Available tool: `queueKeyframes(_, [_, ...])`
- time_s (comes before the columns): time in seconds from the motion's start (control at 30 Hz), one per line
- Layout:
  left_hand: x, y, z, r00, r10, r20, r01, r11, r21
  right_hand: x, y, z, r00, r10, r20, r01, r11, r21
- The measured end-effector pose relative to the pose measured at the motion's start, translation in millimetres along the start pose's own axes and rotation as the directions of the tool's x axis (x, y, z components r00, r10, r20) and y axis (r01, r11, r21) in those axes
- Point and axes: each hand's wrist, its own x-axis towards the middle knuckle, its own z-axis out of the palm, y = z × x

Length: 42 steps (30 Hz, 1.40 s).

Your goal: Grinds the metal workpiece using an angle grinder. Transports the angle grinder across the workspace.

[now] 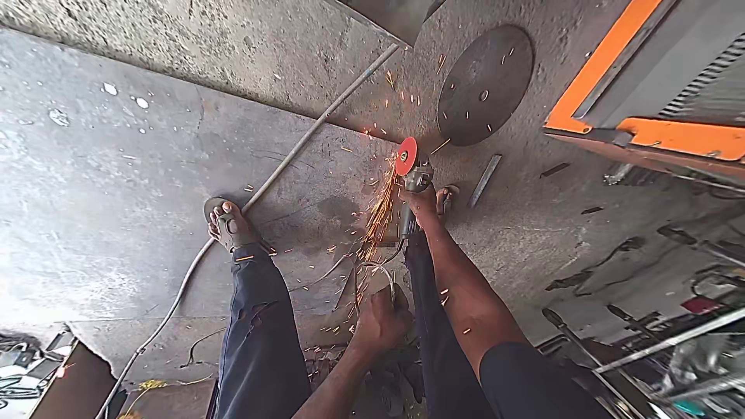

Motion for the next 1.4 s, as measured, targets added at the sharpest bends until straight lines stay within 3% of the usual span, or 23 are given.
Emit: queueKeyframes(1.4, [3,0,1,1.0,-0.025,-0.004,0.025,1.0,-0.008,5,-15,-14,0.999,0.017,0.033,-0.015,0.998,-0.067])
